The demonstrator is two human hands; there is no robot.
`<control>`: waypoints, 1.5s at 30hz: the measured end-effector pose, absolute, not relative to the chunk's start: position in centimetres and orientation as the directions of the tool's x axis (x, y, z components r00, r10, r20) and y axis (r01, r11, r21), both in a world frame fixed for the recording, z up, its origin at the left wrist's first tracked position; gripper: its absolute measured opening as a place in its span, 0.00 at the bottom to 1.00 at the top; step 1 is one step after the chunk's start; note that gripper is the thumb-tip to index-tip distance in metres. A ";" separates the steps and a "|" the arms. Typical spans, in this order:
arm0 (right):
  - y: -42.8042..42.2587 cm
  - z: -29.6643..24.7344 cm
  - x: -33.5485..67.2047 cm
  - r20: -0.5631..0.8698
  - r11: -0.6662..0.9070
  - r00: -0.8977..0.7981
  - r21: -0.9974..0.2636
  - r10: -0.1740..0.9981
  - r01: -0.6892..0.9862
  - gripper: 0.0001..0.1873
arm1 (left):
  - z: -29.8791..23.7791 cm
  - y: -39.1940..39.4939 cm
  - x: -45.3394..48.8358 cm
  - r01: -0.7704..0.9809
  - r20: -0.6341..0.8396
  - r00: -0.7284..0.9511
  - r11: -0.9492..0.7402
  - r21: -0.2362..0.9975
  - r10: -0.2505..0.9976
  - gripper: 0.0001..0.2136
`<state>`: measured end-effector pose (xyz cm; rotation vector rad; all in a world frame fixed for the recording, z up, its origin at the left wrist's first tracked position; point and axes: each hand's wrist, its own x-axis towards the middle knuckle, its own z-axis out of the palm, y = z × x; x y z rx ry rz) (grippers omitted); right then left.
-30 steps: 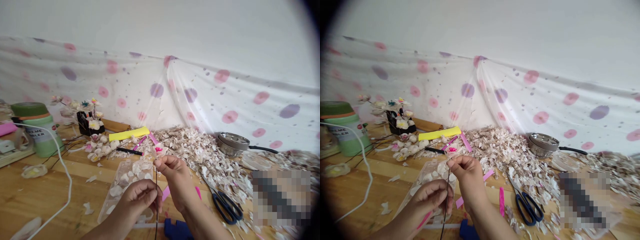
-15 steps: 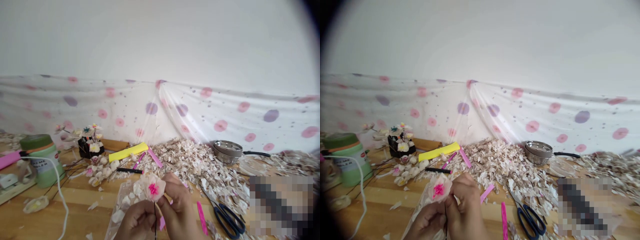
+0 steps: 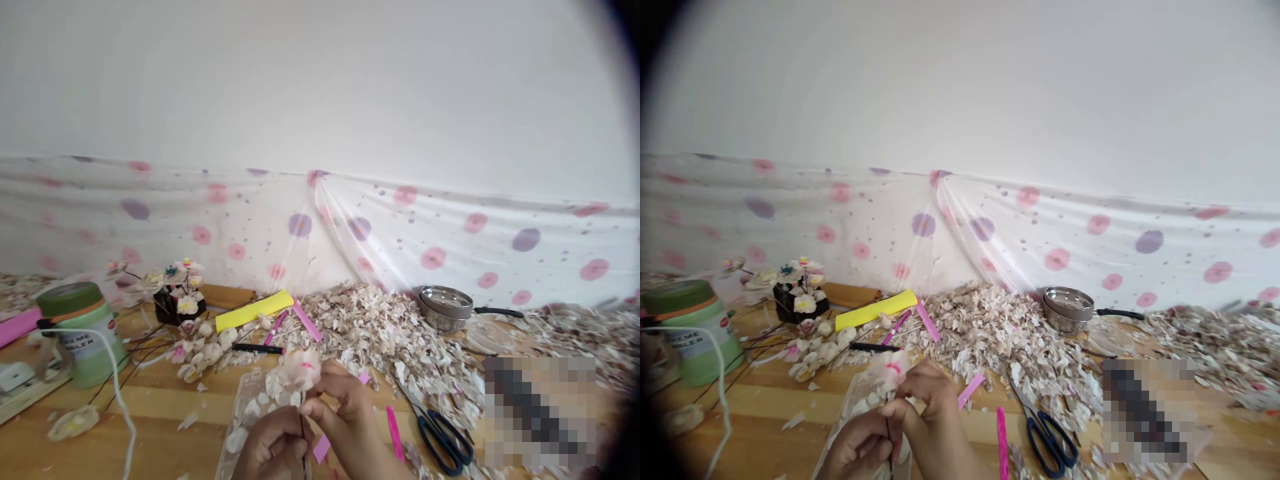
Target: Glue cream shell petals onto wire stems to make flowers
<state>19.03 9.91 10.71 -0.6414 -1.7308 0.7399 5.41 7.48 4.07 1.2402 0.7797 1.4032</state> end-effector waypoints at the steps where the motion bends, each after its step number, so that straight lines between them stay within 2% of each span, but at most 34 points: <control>1: 10.1 10.5 19.1 0.599 0.635 -0.262 -0.770 0.756 0.072 0.24 | 4.2 7.6 5.2 -0.273 0.274 0.078 -0.244 0.931 0.959 0.19; 3: 10.6 10.2 19.4 0.552 0.590 -0.256 -0.802 0.794 0.099 0.24 | 4.4 7.9 4.5 -0.260 0.275 0.048 -0.253 0.932 0.960 0.18; 7: 11.5 10.0 19.9 0.492 0.520 -0.188 -0.840 0.850 0.152 0.16 | 4.9 8.6 3.2 -0.246 0.258 -0.030 -0.257 0.934 0.966 0.12; 13: 11.6 10.5 20.6 0.419 0.443 -0.170 -0.884 0.892 0.147 0.17 | 4.9 9.0 2.7 -0.277 0.223 -0.115 -0.246 0.929 0.968 0.13; 19: 11.4 9.5 19.7 0.387 0.419 -0.217 -0.899 0.896 0.126 0.18 | 4.4 8.6 3.8 -0.341 0.150 -0.025 -0.150 0.928 0.988 0.18; 22: 11.3 9.1 19.4 0.351 0.384 -0.251 -0.918 0.902 0.098 0.14 | 4.6 8.2 4.1 -0.358 0.133 -0.016 -0.130 0.925 0.991 0.18; 24: 11.1 9.2 19.5 0.396 0.416 -0.196 -0.907 0.897 0.069 0.11 | 4.9 8.1 4.0 -0.364 0.133 -0.045 -0.141 0.921 0.990 0.18; 26: 10.9 9.6 19.8 0.499 0.508 -0.105 -0.858 0.860 0.079 0.07 | 5.3 8.1 3.8 -0.372 0.120 -0.083 -0.143 0.917 0.989 0.17; 29: 10.8 10.9 20.3 0.667 0.661 -0.010 -0.736 0.745 0.147 0.03 | 5.9 8.0 3.4 -0.394 0.077 -0.141 -0.127 0.910 0.987 0.16; 32: 11.0 12.7 20.1 0.754 0.728 0.008 -0.636 0.657 0.256 0.02 | 6.4 7.9 3.3 -0.421 0.044 -0.191 -0.122 0.899 0.981 0.15; 38: 12.3 14.8 17.9 0.721 0.701 -0.101 -0.616 0.685 0.359 0.09 | 6.7 7.5 4.2 -0.462 -0.029 -0.160 -0.049 0.886 0.987 0.15; 45: 13.1 13.6 16.9 0.595 0.588 -0.084 -0.745 0.799 0.315 0.04 | 5.7 7.7 4.5 -0.485 -0.063 -0.060 0.026 0.874 0.996 0.15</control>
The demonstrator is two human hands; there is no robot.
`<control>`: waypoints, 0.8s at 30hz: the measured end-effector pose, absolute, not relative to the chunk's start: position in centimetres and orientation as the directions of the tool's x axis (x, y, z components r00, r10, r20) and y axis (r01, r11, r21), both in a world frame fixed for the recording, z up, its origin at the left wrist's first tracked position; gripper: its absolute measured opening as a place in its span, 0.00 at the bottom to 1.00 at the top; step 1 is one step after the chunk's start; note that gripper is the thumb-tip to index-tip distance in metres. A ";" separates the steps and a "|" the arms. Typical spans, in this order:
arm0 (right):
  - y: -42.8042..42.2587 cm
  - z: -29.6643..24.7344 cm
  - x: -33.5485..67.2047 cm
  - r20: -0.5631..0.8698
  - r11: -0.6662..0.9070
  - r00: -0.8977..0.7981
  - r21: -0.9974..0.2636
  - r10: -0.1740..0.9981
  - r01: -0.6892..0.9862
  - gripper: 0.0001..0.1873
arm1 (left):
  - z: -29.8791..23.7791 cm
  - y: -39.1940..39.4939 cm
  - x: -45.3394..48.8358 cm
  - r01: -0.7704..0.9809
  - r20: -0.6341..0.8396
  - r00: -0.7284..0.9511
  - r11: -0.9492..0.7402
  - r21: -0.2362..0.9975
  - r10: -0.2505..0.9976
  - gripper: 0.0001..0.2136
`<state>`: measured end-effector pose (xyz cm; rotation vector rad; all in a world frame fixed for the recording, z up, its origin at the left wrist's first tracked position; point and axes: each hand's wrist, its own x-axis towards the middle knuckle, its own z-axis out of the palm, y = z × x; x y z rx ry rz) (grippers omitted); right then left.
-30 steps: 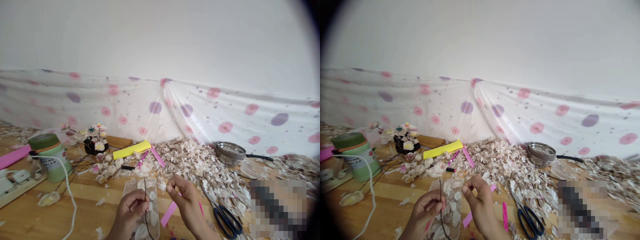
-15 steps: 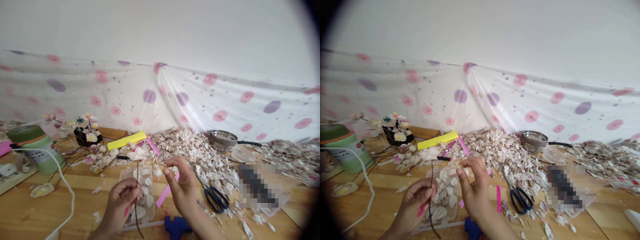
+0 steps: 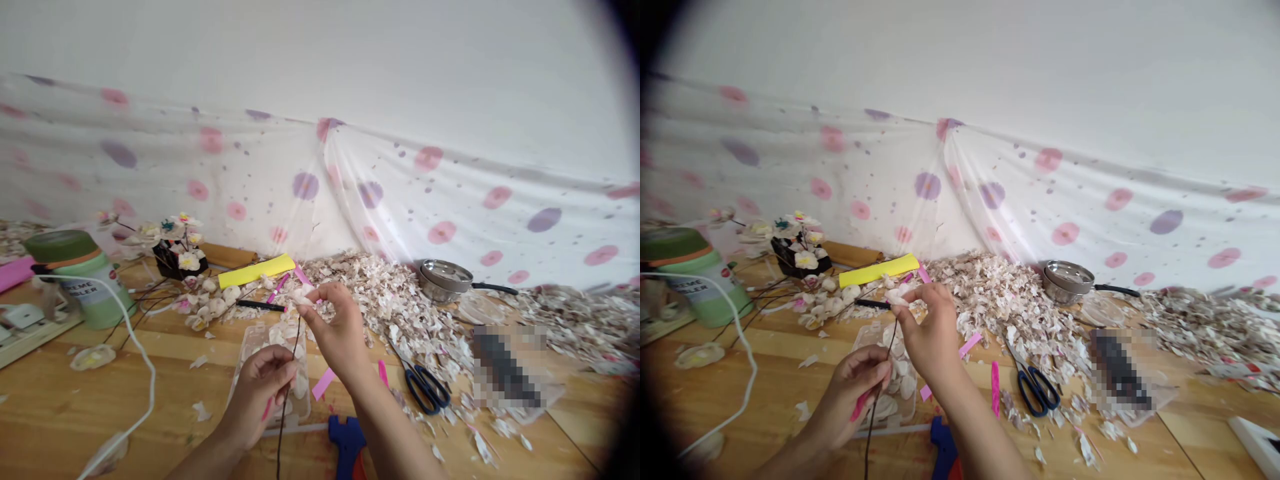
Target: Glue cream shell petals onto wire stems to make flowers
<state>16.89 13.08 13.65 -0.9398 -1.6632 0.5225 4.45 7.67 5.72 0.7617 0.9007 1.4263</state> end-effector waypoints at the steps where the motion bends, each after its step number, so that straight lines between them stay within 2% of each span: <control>1: 13.2 13.5 16.9 0.575 0.571 -0.084 -0.763 0.814 0.302 0.05 | 5.6 7.7 4.4 -0.483 -0.064 -0.049 0.033 0.875 0.997 0.14; 12: 14.1 12.4 18.0 0.433 0.441 -0.087 -0.871 0.897 0.215 0.08 | 4.6 8.2 4.6 -0.439 -0.075 -0.038 0.051 0.897 0.996 0.15; 24: 14.0 12.6 18.0 0.381 0.395 -0.116 -0.906 0.917 0.154 0.09 | 4.0 8.6 4.7 -0.406 -0.080 -0.024 0.063 0.912 0.996 0.15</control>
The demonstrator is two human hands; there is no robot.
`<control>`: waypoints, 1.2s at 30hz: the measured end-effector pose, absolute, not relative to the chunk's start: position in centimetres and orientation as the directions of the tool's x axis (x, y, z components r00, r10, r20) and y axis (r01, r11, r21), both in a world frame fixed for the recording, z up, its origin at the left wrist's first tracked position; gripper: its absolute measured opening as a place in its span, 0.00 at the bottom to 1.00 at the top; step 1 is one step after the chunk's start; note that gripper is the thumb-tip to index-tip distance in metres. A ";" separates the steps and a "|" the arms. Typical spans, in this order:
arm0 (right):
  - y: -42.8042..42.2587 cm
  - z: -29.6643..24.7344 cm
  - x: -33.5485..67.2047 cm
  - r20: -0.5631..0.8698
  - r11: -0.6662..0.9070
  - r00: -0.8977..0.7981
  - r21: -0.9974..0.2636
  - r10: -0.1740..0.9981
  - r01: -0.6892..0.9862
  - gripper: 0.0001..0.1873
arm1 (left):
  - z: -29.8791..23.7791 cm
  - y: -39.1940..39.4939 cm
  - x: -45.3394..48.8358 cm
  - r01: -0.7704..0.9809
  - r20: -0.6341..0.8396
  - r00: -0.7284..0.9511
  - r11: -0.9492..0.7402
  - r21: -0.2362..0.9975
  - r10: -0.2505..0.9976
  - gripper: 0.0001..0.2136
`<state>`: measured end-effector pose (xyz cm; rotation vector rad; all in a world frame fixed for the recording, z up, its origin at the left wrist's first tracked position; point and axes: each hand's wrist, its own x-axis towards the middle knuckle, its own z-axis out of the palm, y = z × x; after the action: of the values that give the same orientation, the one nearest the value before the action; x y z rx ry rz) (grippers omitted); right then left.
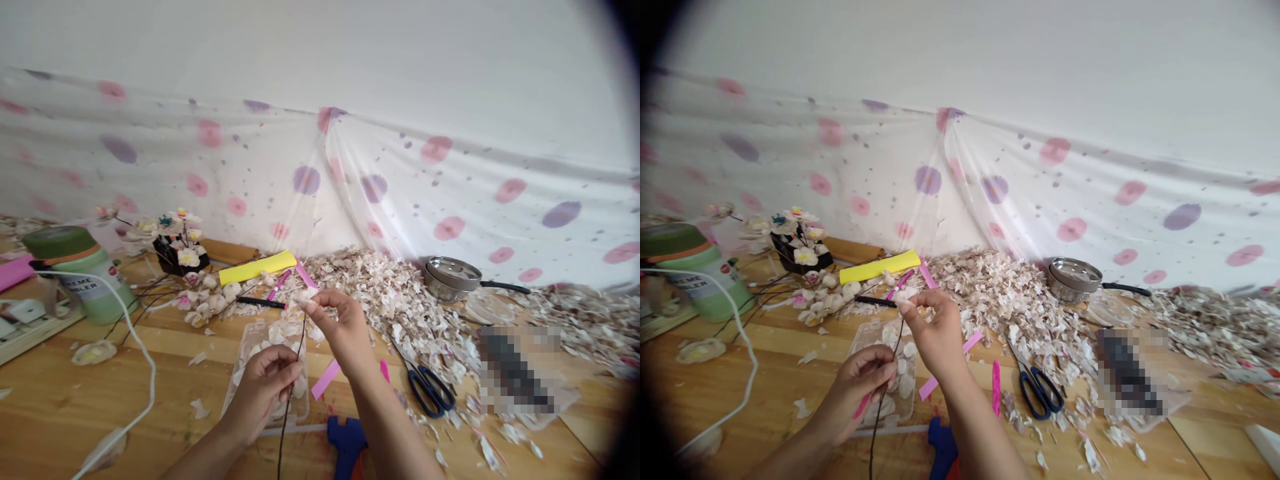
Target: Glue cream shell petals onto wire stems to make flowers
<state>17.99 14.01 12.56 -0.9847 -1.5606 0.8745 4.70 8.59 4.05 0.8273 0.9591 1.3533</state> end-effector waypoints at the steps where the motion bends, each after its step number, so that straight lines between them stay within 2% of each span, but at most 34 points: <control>1: 14.0 12.6 18.0 0.374 0.388 -0.116 -0.910 0.920 0.146 0.09 | 4.0 8.6 4.7 -0.404 -0.078 -0.021 0.063 0.913 0.997 0.14; 15: 13.9 12.6 18.0 0.350 0.362 -0.103 -0.919 0.931 0.153 0.11 | 3.7 8.6 4.6 -0.395 -0.051 0.010 0.051 0.917 0.999 0.14; 18: 12.9 13.2 18.3 0.455 0.453 -0.031 -0.875 0.890 0.171 0.08 | 3.8 8.7 4.3 -0.397 -0.031 0.006 0.030 0.917 1.000 0.13; 21: 11.6 14.0 19.0 0.603 0.587 0.070 -0.793 0.795 0.160 0.06 | 3.9 8.8 3.8 -0.392 0.006 -0.006 -0.008 0.920 1.000 0.13; 24: 10.7 14.6 19.9 0.645 0.634 0.093 -0.763 0.758 0.129 0.06 | 4.2 8.8 3.4 -0.369 0.064 -0.029 -0.070 0.927 0.998 0.13; 29: 10.6 14.9 21.1 0.624 0.612 0.099 -0.781 0.775 0.128 0.11 | 4.7 8.3 2.5 -0.237 0.256 -0.107 -0.275 0.932 0.961 0.14; 32: 10.8 14.9 21.6 0.611 0.600 0.084 -0.791 0.787 0.119 0.14 | 4.7 8.1 1.1 -0.100 0.365 -0.239 -0.397 0.912 0.900 0.12; 36: 10.1 15.1 22.3 0.631 0.619 0.095 -0.775 0.770 0.130 0.14 | 4.2 8.7 -0.9 0.053 0.389 -0.396 -0.403 0.914 0.832 0.04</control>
<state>22.30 10.08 15.08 -0.8182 -1.4235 0.5626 -0.94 8.69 4.22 1.2647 1.2552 1.8534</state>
